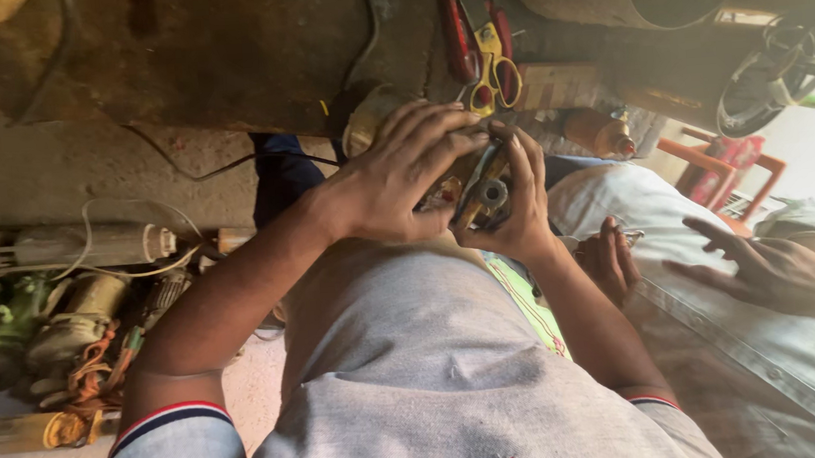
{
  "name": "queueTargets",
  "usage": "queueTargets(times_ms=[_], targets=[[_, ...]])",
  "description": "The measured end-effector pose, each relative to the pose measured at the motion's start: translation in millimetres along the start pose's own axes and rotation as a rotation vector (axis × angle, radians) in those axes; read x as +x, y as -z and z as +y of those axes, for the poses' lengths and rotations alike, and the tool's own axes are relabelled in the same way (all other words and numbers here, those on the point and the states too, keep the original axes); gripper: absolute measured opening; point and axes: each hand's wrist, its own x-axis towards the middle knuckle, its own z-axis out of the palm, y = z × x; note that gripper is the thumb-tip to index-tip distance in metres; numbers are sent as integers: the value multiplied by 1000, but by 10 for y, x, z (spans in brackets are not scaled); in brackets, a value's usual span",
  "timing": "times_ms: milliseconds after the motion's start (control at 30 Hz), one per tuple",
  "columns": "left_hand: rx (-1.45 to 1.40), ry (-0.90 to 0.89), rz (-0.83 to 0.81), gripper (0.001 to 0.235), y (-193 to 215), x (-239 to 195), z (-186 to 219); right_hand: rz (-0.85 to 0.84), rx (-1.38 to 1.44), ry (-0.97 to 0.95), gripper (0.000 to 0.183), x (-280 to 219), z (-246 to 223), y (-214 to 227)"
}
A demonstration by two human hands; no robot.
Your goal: The person cuts a sheet of white plastic with shears and wraps it around a cylindrical electrical component. The person then handles a yellow motor housing, inserting a wire and manipulating the component with a tool.
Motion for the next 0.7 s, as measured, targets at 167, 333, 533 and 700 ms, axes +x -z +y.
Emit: queueTargets(times_ms=[167,333,533,700], targets=[[688,-70,137,80,-24,-138,-123,-19,-2,-10,124,88,-75,16],[321,-94,165,86,-15,-160,-232,-52,-38,55,119,295,-203,39],[247,-127,243,89,46,-210,-285,-80,-88,127,120,566,-329,52],[149,-102,250,96,114,-244,-369,-137,-105,142,118,724,-396,56]])
